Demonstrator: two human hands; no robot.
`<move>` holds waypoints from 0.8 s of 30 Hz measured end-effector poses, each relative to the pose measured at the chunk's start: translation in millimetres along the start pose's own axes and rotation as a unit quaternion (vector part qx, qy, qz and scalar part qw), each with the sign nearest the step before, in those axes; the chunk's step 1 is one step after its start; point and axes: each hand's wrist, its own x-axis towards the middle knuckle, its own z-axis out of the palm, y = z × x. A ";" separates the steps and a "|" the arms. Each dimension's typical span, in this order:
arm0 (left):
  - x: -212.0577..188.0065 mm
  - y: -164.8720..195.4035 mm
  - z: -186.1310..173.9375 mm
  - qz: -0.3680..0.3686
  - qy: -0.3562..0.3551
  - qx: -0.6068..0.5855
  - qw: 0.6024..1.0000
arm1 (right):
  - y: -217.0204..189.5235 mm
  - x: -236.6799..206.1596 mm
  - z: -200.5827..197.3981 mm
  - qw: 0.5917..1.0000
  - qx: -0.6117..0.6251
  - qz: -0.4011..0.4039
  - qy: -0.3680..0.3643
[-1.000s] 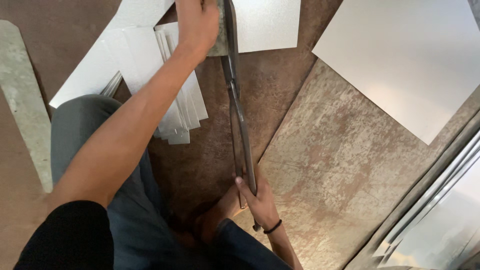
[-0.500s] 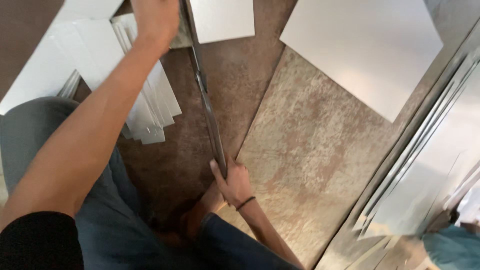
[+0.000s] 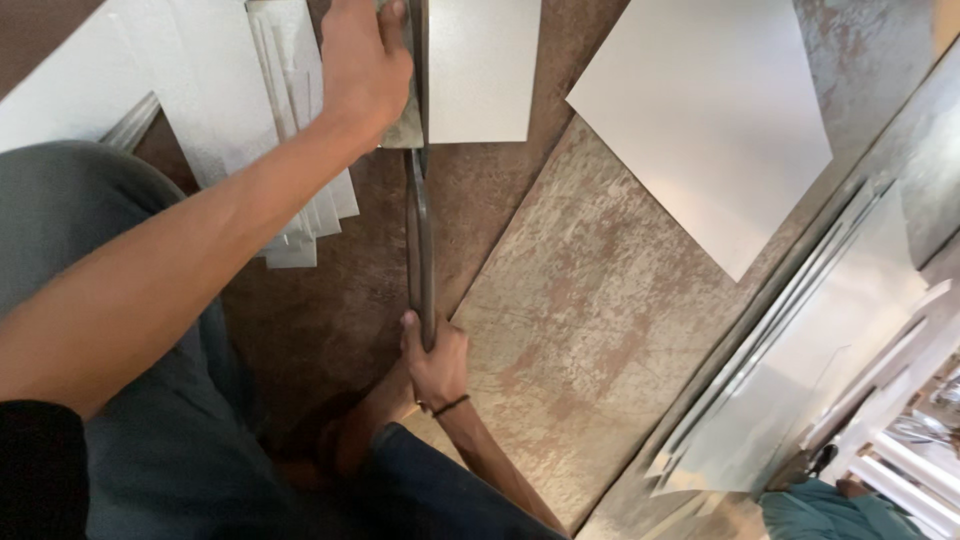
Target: The person sits on the floor and cuts thin white sheets into strips using large hand shears, holding each sheet steady against a flat stone. Cut strips are stacked in a pile beside them as cutting proceeds.
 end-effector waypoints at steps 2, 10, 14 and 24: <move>2.4 4.2 -0.5 -0.011 -0.001 0.008 1.000 | -1.2 3.0 2.1 1.000 0.016 -0.018 0.010; -34.1 31.9 -12.6 0.059 0.026 -0.029 0.997 | -11.8 -1.2 -14.3 0.965 0.234 0.032 -0.118; -51.5 31.3 -10.8 -0.033 -0.036 -0.026 0.998 | -16.3 -2.9 -8.8 0.987 0.136 0.042 -0.078; -44.8 34.7 -24.3 -0.030 -0.016 -0.105 0.994 | -6.3 0.7 15.7 0.989 -0.129 0.028 0.065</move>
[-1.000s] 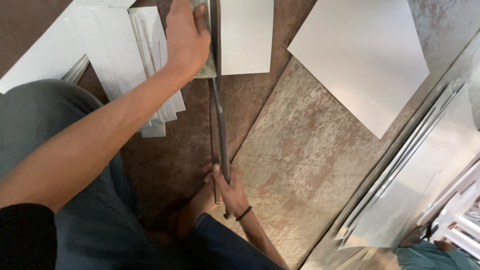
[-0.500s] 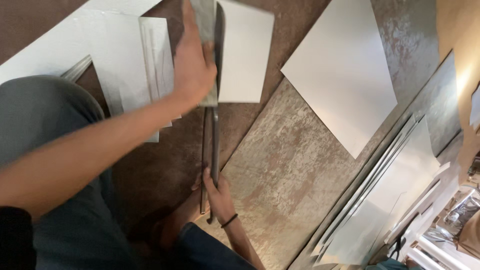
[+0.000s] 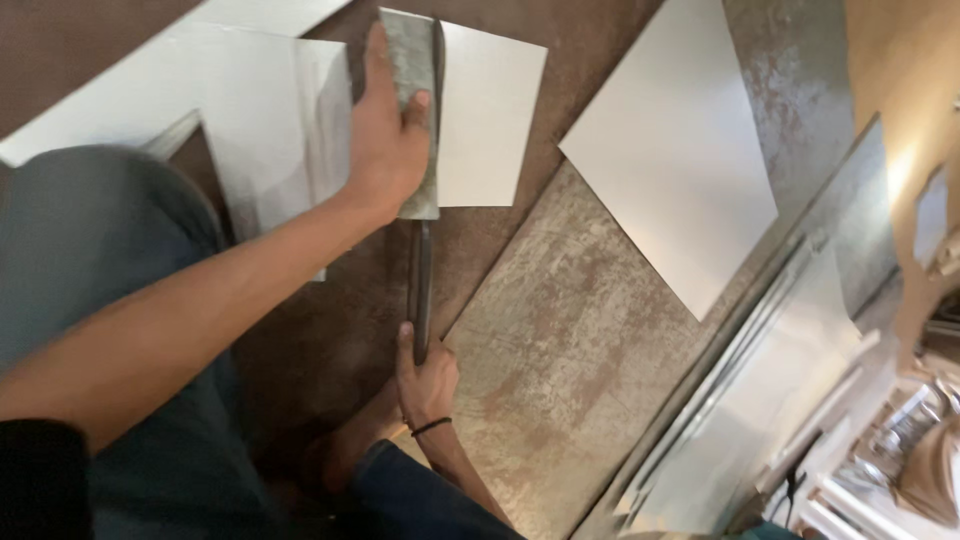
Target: The person sits on the floor and cuts thin white sheets into strips using large hand shears, holding each sheet steady against a flat stone. Cut strips are stacked in a pile beside them as cutting proceeds.
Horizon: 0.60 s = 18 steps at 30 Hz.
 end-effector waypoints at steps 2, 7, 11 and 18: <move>-4.0 -1.8 -7.8 -0.001 0.014 0.015 1.000 | 0.6 -2.7 0.3 0.999 -0.004 -0.030 0.012; -13.8 -3.2 -17.7 -0.034 0.031 0.037 0.998 | -1.2 -10.2 -1.6 0.996 0.070 0.008 -0.054; -16.3 6.5 -20.7 -0.042 0.041 0.048 0.997 | -4.2 -9.4 -5.8 1.000 0.016 0.006 -0.026; -27.7 12.8 -32.3 -0.076 0.061 0.070 0.993 | -3.9 -7.6 -13.9 0.990 0.072 0.028 -0.119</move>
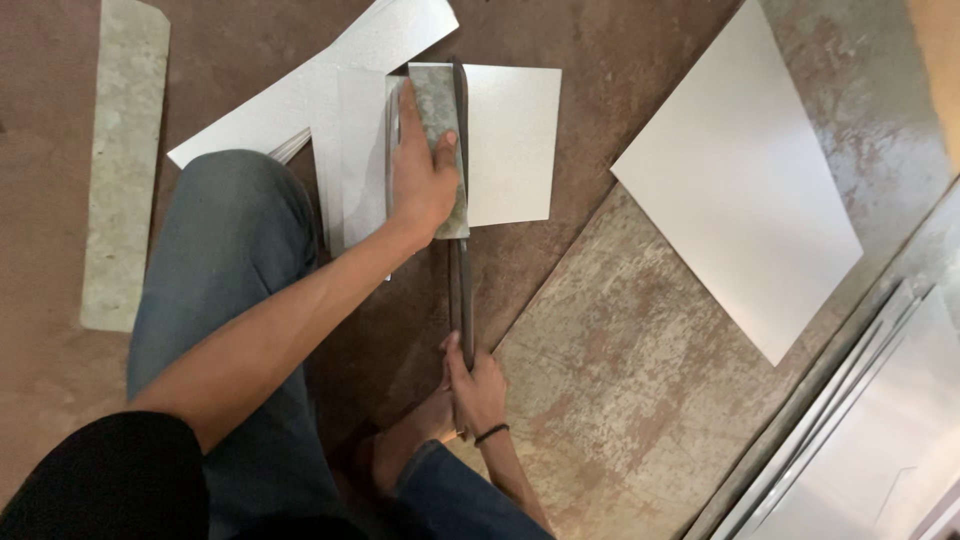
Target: The person sits on the floor and cuts thin white sheets into strips using large hand shears, holding each sheet steady against a flat stone. Cut strips are stacked in a pile beside them as cutting proceeds.
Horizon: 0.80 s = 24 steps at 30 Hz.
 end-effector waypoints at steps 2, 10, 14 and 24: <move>-2.0 -2.6 0.6 -0.020 -0.010 0.007 1.000 | 1.2 -0.9 1.4 0.998 -0.039 -0.022 0.039; -10.8 10.0 -6.3 0.020 0.003 -0.018 1.000 | 7.6 7.2 -7.2 0.993 0.102 -0.022 -0.053; -30.2 23.7 -12.1 -0.069 -0.036 0.038 0.996 | 12.3 4.3 -6.8 0.990 0.126 -0.027 -0.054; -38.8 8.6 -40.4 0.114 0.081 -0.011 0.990 | 7.1 -5.0 3.3 0.961 -0.181 -0.184 0.098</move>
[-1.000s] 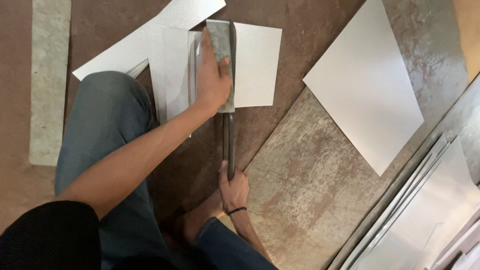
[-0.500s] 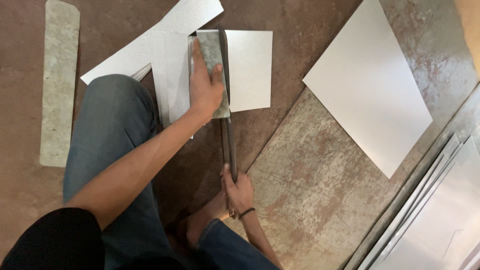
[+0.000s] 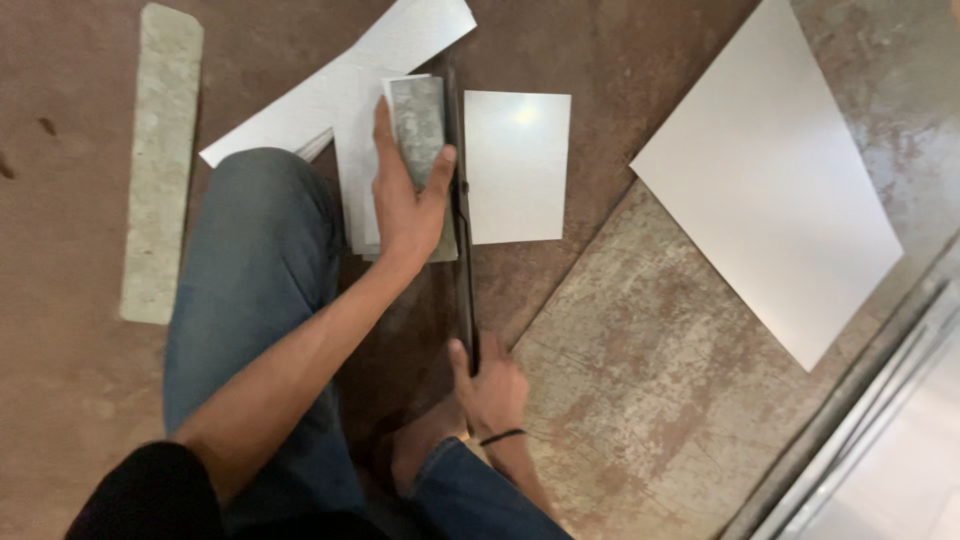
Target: The person sits on the floor and cuts thin white sheets into strips using large hand shears, holding each sheet steady against a flat stone. Cut strips are stacked in a pile beside them as cutting proceeds.
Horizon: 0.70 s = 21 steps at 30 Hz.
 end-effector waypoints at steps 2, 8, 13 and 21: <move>-3.5 -7.3 -14.6 0.025 0.021 0.044 0.998 | 8.3 9.2 -15.1 0.998 0.017 -0.031 0.053; -8.3 -9.3 -36.3 0.028 0.011 0.152 0.988 | 18.0 111.1 -41.8 0.963 -0.034 -0.122 0.236; 0.2 4.2 -32.3 0.087 0.038 0.127 0.987 | -5.4 141.9 -46.7 0.973 -0.038 -0.051 0.222; 4.9 10.7 15.1 -0.074 -0.135 -0.238 0.959 | 10.3 138.4 -74.5 0.925 0.340 0.027 0.166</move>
